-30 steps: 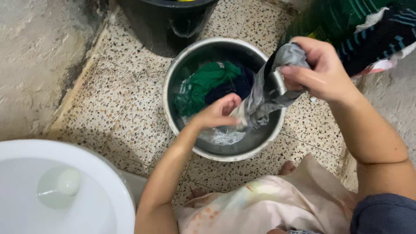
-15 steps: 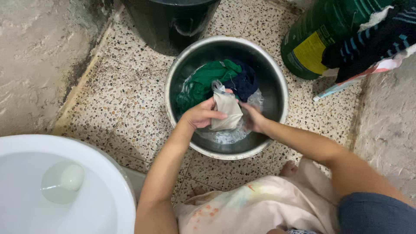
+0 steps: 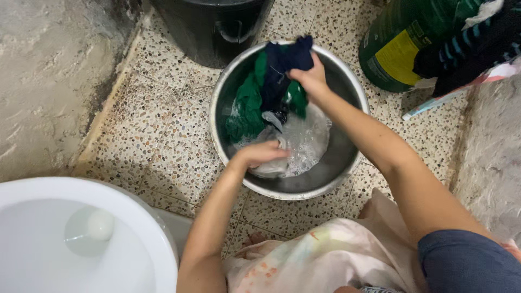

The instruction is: The person hand washes several pieces of clothing in a metal basin filled with soapy water. They scrub, rinse, and wring out each item individually, including a green shirt, a dark blue item, and a striped garment, then place the washed items aside.

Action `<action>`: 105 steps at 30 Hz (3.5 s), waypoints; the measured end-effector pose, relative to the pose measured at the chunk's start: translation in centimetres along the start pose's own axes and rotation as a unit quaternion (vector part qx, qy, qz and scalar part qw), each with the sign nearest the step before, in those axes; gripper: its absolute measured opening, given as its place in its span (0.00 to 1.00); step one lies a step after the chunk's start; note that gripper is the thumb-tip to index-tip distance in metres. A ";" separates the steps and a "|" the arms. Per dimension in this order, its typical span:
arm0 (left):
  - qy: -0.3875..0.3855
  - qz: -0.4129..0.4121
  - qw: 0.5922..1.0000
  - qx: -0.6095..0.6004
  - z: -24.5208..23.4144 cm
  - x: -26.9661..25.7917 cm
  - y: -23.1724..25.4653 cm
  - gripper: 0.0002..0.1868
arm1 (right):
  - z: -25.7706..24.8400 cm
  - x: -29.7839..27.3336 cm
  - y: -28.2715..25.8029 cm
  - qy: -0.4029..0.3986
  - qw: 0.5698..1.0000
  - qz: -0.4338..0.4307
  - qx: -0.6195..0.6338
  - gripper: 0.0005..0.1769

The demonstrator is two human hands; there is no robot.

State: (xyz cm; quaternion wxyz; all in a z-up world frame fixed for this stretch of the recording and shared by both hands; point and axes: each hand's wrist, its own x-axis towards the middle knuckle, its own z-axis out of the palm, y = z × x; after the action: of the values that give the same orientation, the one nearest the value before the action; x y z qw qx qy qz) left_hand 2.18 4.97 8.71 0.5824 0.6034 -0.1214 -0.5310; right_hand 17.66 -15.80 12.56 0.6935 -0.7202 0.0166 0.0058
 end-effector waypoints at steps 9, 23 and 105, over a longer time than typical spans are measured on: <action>0.377 -0.051 0.806 0.453 -1.4 7.5 -8.8 0.23 | -2.7 -1.0 2.4 0.046 0.777 -0.166 -0.605 0.58; 0.173 -0.334 0.786 0.490 -2.5 10.0 -6.7 0.36 | -5.7 -13.5 15.1 -0.179 0.933 0.104 -0.293 0.28; 0.319 -0.229 0.805 0.445 -3.4 13.1 -12.1 0.25 | -4.8 -11.7 16.9 -0.410 0.589 0.112 -0.688 0.39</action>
State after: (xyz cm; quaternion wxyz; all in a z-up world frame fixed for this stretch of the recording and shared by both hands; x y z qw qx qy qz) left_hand 4.44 0.41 -8.72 0.1176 0.9419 -0.0105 -0.3145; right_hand 5.31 -21.08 -3.78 -0.0808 -0.8968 -0.1975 0.3876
